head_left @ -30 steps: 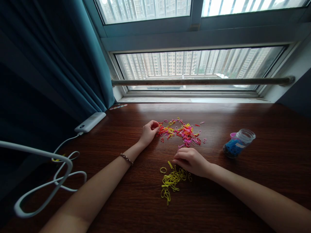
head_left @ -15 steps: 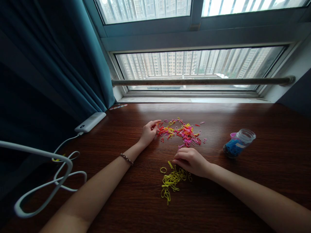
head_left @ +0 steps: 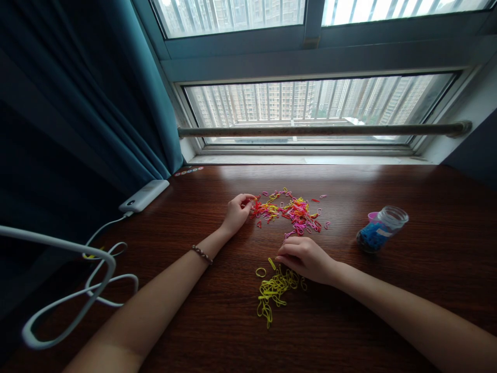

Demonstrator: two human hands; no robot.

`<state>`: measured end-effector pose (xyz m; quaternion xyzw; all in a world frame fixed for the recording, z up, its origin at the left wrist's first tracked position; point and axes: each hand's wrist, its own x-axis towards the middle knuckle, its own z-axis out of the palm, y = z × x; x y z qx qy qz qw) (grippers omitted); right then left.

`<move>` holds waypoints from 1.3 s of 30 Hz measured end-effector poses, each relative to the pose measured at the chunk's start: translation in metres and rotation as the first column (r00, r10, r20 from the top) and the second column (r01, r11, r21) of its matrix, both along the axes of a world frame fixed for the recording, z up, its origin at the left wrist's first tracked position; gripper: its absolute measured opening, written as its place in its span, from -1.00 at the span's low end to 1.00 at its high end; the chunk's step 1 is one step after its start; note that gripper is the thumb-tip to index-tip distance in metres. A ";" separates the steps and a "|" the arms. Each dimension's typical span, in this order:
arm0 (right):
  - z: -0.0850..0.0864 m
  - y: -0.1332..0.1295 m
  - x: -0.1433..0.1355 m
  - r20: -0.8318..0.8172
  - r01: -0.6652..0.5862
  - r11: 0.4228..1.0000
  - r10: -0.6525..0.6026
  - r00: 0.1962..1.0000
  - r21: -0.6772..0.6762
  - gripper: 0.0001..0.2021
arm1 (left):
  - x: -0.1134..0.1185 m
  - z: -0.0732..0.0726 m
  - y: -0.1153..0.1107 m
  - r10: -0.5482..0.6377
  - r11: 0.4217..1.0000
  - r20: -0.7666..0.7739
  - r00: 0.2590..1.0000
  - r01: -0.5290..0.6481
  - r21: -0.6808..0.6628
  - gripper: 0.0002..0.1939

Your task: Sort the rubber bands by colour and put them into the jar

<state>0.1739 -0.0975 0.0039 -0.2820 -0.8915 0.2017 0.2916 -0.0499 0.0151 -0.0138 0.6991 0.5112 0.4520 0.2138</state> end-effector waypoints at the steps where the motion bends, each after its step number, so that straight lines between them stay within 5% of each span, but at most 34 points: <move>1: 0.000 0.000 0.000 0.001 -0.001 1.000 0.001 1.000 0.000 -0.81 | 0.000 0.000 0.000 0.001 1.000 -0.009 1.000 -0.001 0.012 -0.80; 12: 0.003 0.000 0.001 -0.077 0.030 0.999 -0.031 0.997 -0.021 -0.81 | 0.003 0.003 -0.003 0.005 1.000 0.049 0.999 -0.005 -0.010 -0.77; 15: 0.006 0.005 0.004 -0.187 0.156 0.986 -0.166 0.968 -0.064 -0.80 | 0.010 0.009 -0.010 -0.046 0.998 0.097 0.994 0.051 -0.046 -0.76; 18: 0.006 0.018 0.011 -0.321 0.368 0.915 -0.402 0.857 -0.164 -0.79 | 0.023 0.021 -0.026 -0.211 0.966 0.170 0.963 0.232 -0.116 -0.79; 22: -0.001 0.039 0.026 -0.424 0.533 0.769 -0.639 0.642 -0.352 -0.76 | 0.041 0.041 -0.054 -0.587 0.760 0.123 0.800 0.597 -0.259 -0.83; 25: -0.007 0.049 0.033 -0.446 0.564 0.697 -0.717 0.536 -0.443 -0.75 | 0.049 0.051 -0.070 -0.779 0.600 -0.017 0.627 0.737 -0.312 -0.84; 33: -0.017 0.057 0.040 -0.397 0.668 0.601 -0.797 0.456 -0.439 -0.77 | 0.052 0.059 -0.081 -0.927 0.317 -0.002 0.374 0.782 -0.536 -0.82; 37: -0.017 0.059 0.046 -0.201 0.795 0.524 -0.852 0.484 -0.306 -0.78 | 0.049 0.060 -0.079 -0.943 0.247 0.037 0.331 0.770 -0.588 -0.80; 39: -0.016 0.057 0.047 -0.050 0.843 0.499 -0.865 0.499 -0.201 -0.77 | 0.048 0.059 -0.076 -0.933 0.260 0.046 0.357 0.757 -0.599 -0.76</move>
